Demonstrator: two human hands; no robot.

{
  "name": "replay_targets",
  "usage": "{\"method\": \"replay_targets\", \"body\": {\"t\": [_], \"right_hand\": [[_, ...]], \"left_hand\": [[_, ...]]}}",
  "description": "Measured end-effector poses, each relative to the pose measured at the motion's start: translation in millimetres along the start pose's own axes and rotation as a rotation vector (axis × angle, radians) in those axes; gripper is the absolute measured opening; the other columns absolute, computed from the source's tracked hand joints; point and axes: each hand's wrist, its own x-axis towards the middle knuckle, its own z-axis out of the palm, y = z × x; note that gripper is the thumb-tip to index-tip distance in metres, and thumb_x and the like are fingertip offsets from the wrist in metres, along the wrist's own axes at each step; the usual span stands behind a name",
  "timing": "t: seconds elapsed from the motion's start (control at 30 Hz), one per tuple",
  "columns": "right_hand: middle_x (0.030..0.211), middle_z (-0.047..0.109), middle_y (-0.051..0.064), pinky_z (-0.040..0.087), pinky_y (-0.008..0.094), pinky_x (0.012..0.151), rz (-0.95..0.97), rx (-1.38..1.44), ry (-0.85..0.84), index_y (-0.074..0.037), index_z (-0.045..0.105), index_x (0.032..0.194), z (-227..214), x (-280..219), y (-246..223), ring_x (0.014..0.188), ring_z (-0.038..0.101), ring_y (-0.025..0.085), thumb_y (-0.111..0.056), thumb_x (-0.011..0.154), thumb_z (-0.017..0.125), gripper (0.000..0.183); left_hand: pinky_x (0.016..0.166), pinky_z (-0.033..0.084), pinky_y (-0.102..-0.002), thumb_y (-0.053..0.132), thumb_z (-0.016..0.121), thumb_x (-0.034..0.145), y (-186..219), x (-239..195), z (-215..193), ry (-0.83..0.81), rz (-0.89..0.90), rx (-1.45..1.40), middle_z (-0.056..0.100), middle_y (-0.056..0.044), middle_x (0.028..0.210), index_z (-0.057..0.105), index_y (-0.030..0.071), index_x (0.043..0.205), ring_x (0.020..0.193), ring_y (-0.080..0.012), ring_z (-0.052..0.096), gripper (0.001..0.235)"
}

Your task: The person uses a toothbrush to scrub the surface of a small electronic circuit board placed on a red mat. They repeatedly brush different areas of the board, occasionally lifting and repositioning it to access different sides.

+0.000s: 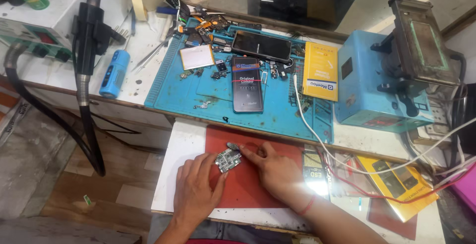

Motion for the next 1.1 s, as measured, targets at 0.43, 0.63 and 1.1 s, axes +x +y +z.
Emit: {"method": "replay_targets", "body": {"t": [0.43, 0.63, 1.1], "right_hand": [[0.117, 0.059, 0.011, 0.057, 0.05, 0.07, -0.124, 0.017, -0.034, -0.037, 0.054, 0.147, 3.5, -8.3, -4.0, 0.076, 0.069, 0.038, -0.007, 0.089, 0.046, 0.065], [0.118, 0.057, 0.019, 0.056, 0.052, 0.078, -0.059, 0.12, 0.042, -0.026, 0.047, 0.152, 19.6, -27.1, -15.4, 0.085, 0.068, 0.043, -0.006, 0.086, 0.048, 0.069], [0.12, 0.06, 0.013, 0.058, 0.051, 0.074, 0.174, 0.088, 0.194, -0.034, 0.05, 0.15, 38.5, -45.5, -50.7, 0.087, 0.07, 0.04, -0.011, 0.094, 0.047, 0.061]], "left_hand": [[0.086, 0.044, -0.048, 0.027, 0.077, 0.08, -2.2, -2.9, 2.3, 0.057, 0.049, 0.018, 0.063, -0.014, 0.122, 0.06, 0.002, 0.127, 0.103, -0.0343, 0.058, 0.056], [0.086, 0.047, -0.046, 0.025, 0.078, 0.081, -2.5, 2.6, -4.0, -0.081, 0.023, -0.049, 0.066, -0.012, 0.117, 0.06, 0.006, 0.129, 0.101, -0.033, 0.062, 0.054], [0.088, 0.052, -0.044, 0.022, 0.084, 0.07, -33.3, 6.9, -3.6, -0.091, 0.148, -0.235, 0.07, -0.013, 0.109, 0.065, 0.006, 0.12, 0.1, -0.0354, 0.066, 0.056]]}}
